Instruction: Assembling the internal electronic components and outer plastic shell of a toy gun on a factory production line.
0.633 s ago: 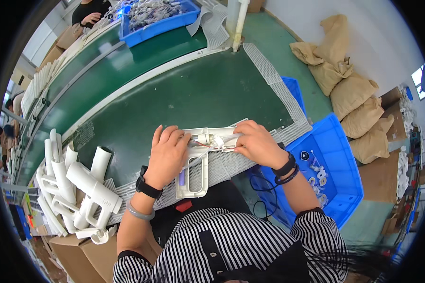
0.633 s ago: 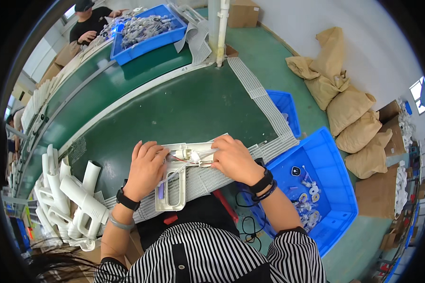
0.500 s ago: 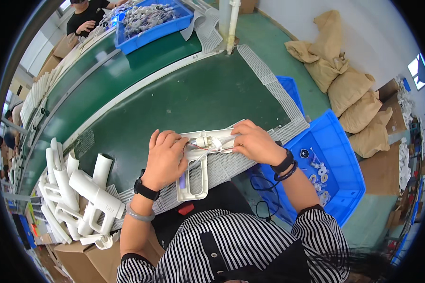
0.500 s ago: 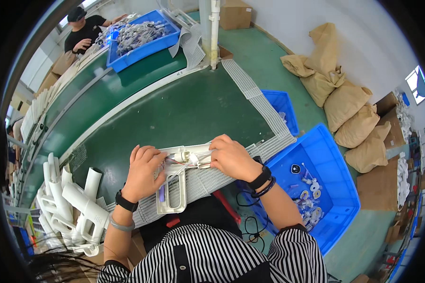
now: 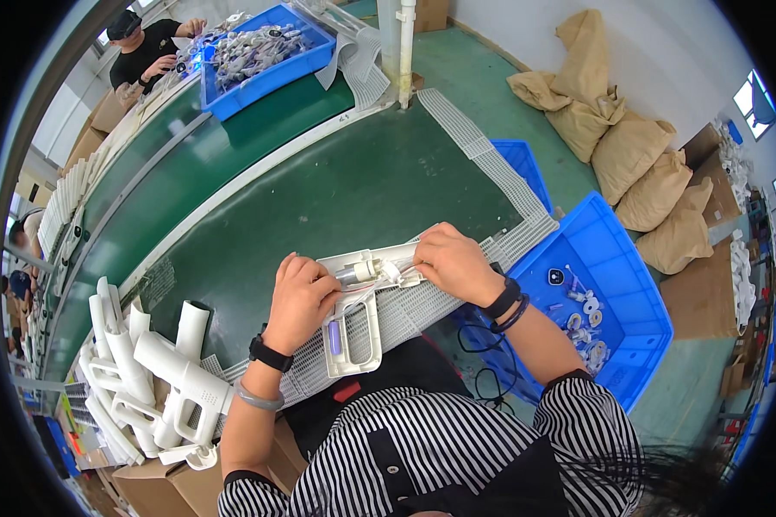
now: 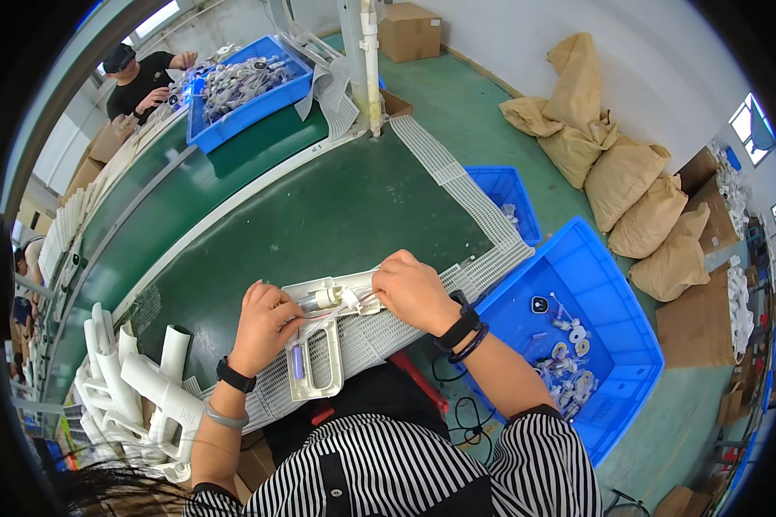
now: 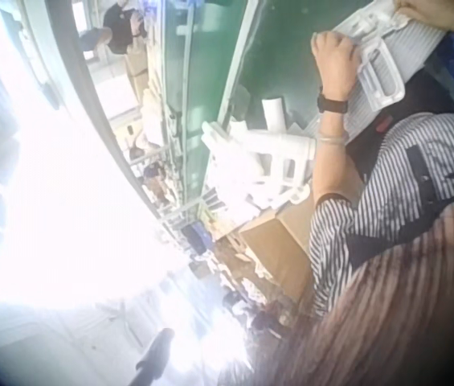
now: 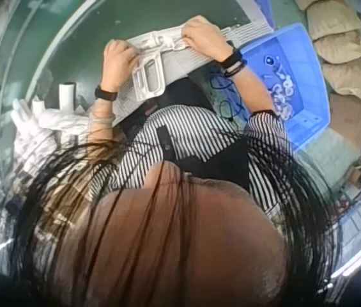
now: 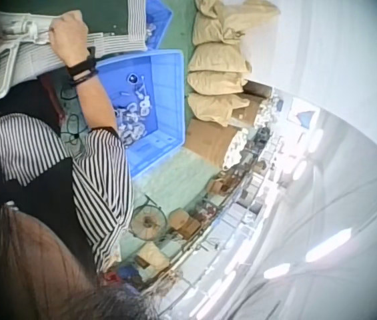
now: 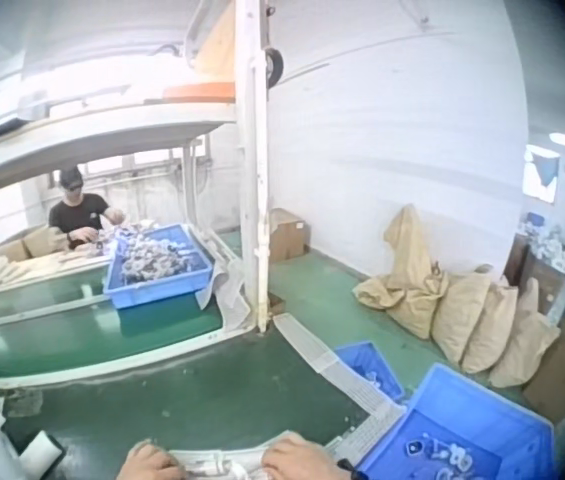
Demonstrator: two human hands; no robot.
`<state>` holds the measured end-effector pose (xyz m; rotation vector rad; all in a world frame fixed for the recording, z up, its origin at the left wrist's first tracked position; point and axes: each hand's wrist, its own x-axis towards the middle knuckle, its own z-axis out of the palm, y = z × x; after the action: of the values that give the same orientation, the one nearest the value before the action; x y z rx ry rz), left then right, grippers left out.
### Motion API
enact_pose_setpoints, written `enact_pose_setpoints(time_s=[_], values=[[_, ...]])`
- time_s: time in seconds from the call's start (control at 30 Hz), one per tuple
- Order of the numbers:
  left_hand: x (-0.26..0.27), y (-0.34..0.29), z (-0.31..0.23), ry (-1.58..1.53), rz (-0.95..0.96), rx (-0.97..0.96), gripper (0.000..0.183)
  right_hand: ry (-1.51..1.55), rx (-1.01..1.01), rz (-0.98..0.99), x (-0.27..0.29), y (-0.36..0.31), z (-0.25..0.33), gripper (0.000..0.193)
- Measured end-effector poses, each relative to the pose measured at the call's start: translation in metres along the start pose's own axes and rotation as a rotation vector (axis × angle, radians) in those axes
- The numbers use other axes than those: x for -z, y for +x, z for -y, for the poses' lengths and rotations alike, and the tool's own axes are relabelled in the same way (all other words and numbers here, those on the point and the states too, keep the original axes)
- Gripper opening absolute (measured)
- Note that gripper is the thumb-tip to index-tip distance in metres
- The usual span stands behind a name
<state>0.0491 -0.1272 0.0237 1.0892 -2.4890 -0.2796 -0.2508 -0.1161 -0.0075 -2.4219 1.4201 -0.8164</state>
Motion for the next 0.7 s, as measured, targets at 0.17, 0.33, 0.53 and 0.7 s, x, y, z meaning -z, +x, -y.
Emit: enact_pose_setpoints(time_s=[0.17, 0.33, 0.53, 0.7], values=[[-0.009, -0.004, 0.0, 0.213, 0.052, -0.088, 0.013, -0.147, 0.058, 0.011, -0.004, 0.004, 0.002, 0.007], [-0.002, -0.005, -0.015, 0.318, 0.046, -0.097, 0.016, -0.269, 0.195, 0.156, -0.001, 0.009, 0.002, 0.008], [0.0, -0.016, -0.012, 0.204, 0.039, -0.007, 0.02, -0.137, 0.154, 0.258, 0.01, 0.002, 0.0, 0.013], [-0.005, -0.021, -0.013, 0.321, 0.112, -0.056, 0.028, -0.08, 0.129, 0.177, 0.014, -0.003, 0.007, 0.016]])
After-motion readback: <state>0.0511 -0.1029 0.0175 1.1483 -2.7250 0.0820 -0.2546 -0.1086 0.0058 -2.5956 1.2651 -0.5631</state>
